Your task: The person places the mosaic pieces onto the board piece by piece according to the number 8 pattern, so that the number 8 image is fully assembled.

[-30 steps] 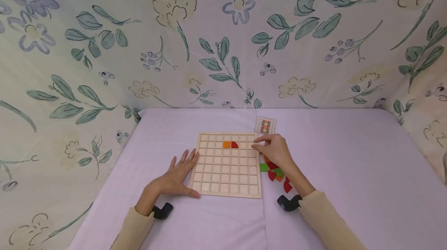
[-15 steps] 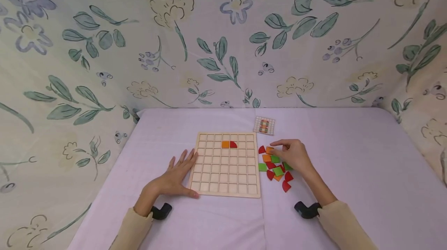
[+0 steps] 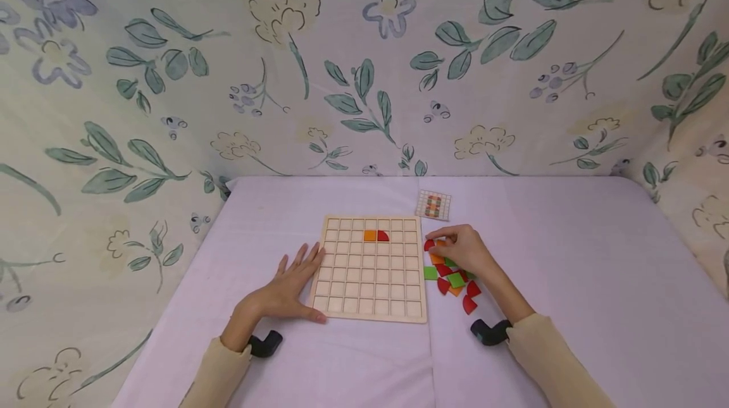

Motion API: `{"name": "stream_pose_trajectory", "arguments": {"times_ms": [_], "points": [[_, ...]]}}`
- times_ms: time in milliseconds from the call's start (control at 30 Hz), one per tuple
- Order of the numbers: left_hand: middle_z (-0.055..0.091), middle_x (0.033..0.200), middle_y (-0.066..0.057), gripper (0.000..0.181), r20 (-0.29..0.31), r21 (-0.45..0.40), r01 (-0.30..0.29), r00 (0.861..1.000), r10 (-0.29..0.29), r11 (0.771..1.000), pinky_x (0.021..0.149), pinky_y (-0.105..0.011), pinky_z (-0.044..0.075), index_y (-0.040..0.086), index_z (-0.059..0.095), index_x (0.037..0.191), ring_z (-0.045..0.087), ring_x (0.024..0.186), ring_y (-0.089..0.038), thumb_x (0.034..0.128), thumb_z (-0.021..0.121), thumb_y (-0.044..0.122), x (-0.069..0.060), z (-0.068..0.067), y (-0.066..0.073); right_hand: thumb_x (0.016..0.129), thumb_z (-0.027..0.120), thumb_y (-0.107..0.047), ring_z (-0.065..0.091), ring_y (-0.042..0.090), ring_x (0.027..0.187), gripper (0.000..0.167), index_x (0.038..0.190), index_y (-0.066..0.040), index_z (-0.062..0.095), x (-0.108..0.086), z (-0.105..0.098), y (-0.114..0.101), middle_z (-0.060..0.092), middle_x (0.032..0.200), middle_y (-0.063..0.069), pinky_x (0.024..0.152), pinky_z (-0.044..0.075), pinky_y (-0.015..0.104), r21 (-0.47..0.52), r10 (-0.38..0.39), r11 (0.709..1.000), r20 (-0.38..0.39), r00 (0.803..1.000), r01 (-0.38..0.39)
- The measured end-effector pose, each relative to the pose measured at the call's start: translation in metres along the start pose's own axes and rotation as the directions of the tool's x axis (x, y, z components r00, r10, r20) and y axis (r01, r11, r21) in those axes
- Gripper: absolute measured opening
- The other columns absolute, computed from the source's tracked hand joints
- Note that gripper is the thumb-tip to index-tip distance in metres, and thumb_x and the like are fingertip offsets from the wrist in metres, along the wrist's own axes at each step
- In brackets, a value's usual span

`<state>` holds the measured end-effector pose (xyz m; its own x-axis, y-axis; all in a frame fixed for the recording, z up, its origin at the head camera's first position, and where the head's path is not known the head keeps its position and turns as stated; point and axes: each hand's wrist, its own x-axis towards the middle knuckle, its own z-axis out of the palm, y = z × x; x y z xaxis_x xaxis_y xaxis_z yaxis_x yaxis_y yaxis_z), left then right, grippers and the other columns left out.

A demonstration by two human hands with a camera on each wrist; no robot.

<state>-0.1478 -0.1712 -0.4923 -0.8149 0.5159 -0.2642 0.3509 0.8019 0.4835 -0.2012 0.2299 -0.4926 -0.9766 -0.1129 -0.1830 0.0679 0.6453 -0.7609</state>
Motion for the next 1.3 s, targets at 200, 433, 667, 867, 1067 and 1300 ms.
{"name": "stream_pose_trajectory", "arguments": {"times_ms": [200,433,667,867,1067,1300], "points": [[-0.007,0.176,-0.009,0.138,-0.005,0.001,0.007,1.0,-0.007,1.0,0.126,-0.07,-0.007,0.011,0.002,0.167,-0.014,0.162,-0.035,0.0717,0.087,0.063,0.0,-0.001,0.001,0.093,0.078,-0.022,0.041,0.014,0.058,0.034,0.124,-0.006,0.075,-0.003,-0.005,0.002,0.041,0.064,-0.001,0.048,0.03,0.021,-0.003,-0.002,1.0,-0.012,1.0,0.002],[-0.006,0.176,-0.01,0.138,-0.011,-0.01,0.007,1.0,-0.007,1.0,0.125,-0.071,-0.007,0.01,0.003,0.167,-0.013,0.162,-0.037,0.0721,0.088,0.062,-0.001,-0.002,0.002,0.094,0.077,-0.023,0.044,0.017,0.06,0.037,0.126,-0.005,0.074,-0.013,-0.014,0.013,0.042,0.064,0.0,0.049,0.033,0.023,-0.016,0.033,0.999,-0.052,0.998,-0.034],[-0.006,0.176,-0.01,0.138,-0.006,-0.006,0.007,1.0,-0.007,1.0,0.125,-0.071,-0.007,0.011,0.002,0.167,-0.013,0.162,-0.036,0.0723,0.088,0.062,-0.001,-0.002,0.002,0.092,0.079,-0.026,0.045,0.017,0.063,0.039,0.123,-0.003,0.075,-0.024,-0.02,0.021,0.043,0.064,0.001,0.05,0.035,0.025,-0.042,0.024,0.999,-0.078,0.997,-0.028],[-0.007,0.176,-0.009,0.138,-0.003,0.004,0.008,1.0,-0.008,1.0,0.126,-0.07,-0.007,0.011,0.002,0.167,-0.014,0.162,-0.036,0.072,0.087,0.063,0.0,0.0,0.0,0.089,0.082,-0.024,0.042,0.015,0.062,0.037,0.118,-0.002,0.077,-0.034,-0.026,0.024,0.04,0.062,-0.001,0.053,0.032,0.028,-0.026,0.038,0.999,-0.041,0.998,-0.039],[-0.007,0.176,-0.01,0.138,-0.002,-0.004,0.001,1.0,-0.001,1.0,0.125,-0.071,-0.007,0.01,0.001,0.167,-0.014,0.162,-0.037,0.0724,0.087,0.062,0.0,-0.001,0.0,0.088,0.083,-0.024,0.04,0.014,0.061,0.036,0.117,-0.003,0.077,-0.034,-0.026,0.028,0.039,0.061,-0.002,0.052,0.03,0.027,-0.05,0.036,0.998,-0.042,0.998,-0.038],[-0.007,0.176,-0.01,0.138,-0.003,-0.005,-0.001,1.0,0.001,1.0,0.125,-0.071,-0.007,0.011,0.001,0.167,-0.013,0.162,-0.037,0.0722,0.087,0.062,0.0,0.0,0.0,0.088,0.083,-0.024,0.038,0.014,0.062,0.04,0.121,-0.002,0.075,-0.035,-0.029,0.036,0.037,0.063,-0.001,0.051,0.029,0.027,-0.074,0.027,0.997,-0.059,0.998,-0.031]]}}
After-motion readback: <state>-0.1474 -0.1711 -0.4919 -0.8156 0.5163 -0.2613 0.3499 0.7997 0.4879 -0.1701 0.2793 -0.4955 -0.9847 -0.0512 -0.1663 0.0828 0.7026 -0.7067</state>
